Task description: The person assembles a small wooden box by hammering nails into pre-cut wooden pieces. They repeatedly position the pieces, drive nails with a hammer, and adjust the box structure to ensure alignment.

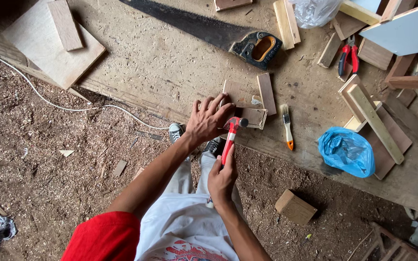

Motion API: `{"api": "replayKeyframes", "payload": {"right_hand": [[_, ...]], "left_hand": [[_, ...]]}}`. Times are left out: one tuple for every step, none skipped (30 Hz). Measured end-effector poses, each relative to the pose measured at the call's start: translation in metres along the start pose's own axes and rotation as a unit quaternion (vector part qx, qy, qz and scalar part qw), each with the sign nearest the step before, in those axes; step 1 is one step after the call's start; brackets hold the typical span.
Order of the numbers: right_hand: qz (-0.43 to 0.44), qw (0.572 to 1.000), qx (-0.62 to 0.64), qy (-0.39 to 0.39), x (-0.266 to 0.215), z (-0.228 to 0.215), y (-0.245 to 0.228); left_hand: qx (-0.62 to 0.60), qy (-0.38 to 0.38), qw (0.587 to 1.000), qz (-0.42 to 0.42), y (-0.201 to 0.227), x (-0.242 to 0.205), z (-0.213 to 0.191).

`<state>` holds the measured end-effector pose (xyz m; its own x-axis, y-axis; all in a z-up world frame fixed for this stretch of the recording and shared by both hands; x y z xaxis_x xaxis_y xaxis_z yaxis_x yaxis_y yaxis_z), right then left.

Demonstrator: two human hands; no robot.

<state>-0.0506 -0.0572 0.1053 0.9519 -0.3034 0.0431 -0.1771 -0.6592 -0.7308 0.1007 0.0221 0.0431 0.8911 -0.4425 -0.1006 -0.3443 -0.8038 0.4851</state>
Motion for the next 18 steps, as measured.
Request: {"api": "replayKeyframes", "payload": {"right_hand": [[-0.015,1.0,0.005,0.006,-0.003,0.004,0.0],[-0.031,0.999,0.009,0.015,-0.005,0.007,0.001],[-0.047,0.999,0.013,0.023,-0.007,0.01,0.001],[-0.055,0.998,0.018,0.034,-0.009,0.014,0.004],[-0.063,0.997,0.023,0.044,-0.011,0.017,0.007],[-0.07,0.996,0.029,0.053,-0.015,0.022,0.009],[-0.069,0.996,0.026,0.056,-0.018,0.026,0.014],[-0.069,0.996,0.023,0.059,-0.021,0.03,0.019],[-0.068,0.996,0.02,0.062,-0.023,0.034,0.025],[-0.072,0.995,0.012,0.066,-0.025,0.039,0.03],[-0.076,0.995,0.004,0.069,-0.027,0.044,0.035],[-0.079,0.994,-0.004,0.072,-0.029,0.049,0.041],[-0.038,0.998,-0.008,0.056,-0.029,0.057,0.051],[0.004,0.999,-0.012,0.037,-0.031,0.064,0.061],[0.046,0.999,-0.016,0.018,-0.034,0.069,0.07],[0.063,0.998,-0.014,0.004,-0.035,0.075,0.077],[0.08,0.997,-0.012,-0.011,-0.034,0.079,0.083],[0.097,0.995,-0.01,-0.026,-0.034,0.084,0.088]], "left_hand": [[0.002,-0.005,1.0,-0.003,0.0,-0.001,0.001],[0.004,-0.007,1.0,-0.004,-0.001,0.001,0.002],[0.006,-0.01,1.0,-0.005,-0.001,0.002,0.002],[0.01,-0.006,1.0,-0.003,-0.001,0.003,0.002],[0.013,-0.001,1.0,-0.001,0.0,0.003,0.003],[0.017,0.003,1.0,0.001,-0.001,0.002,0.003],[0.014,0.006,1.0,0.0,-0.001,0.001,0.004],[0.012,0.009,1.0,0.001,-0.001,0.0,0.004],[0.009,0.012,1.0,0.002,-0.001,0.0,0.005],[0.013,0.012,1.0,0.002,-0.001,0.0,0.005],[0.018,0.012,1.0,0.002,-0.001,0.001,0.005],[0.022,0.011,1.0,0.002,-0.001,0.001,0.006],[0.02,0.011,1.0,-0.001,-0.001,0.002,0.007],[0.018,0.009,1.0,-0.005,-0.002,0.0,0.008],[0.016,0.007,1.0,-0.009,-0.002,-0.002,0.009],[0.021,0.008,1.0,-0.005,-0.001,-0.001,0.009],[0.026,0.009,1.0,-0.001,-0.001,0.001,0.009],[0.03,0.009,0.999,0.002,-0.001,0.001,0.009]]}}
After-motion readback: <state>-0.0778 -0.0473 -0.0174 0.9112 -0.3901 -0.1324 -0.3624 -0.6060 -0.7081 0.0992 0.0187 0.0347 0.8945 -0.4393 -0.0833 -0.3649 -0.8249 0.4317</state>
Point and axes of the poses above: each hand's wrist, its own x-axis towards the middle knuckle, its own z-axis out of the palm, y = z × x, the point moved 5 cm from there along x, towards the middle knuckle, and after that the axes turned 2 degrees about -z, right-handed, at the moved point
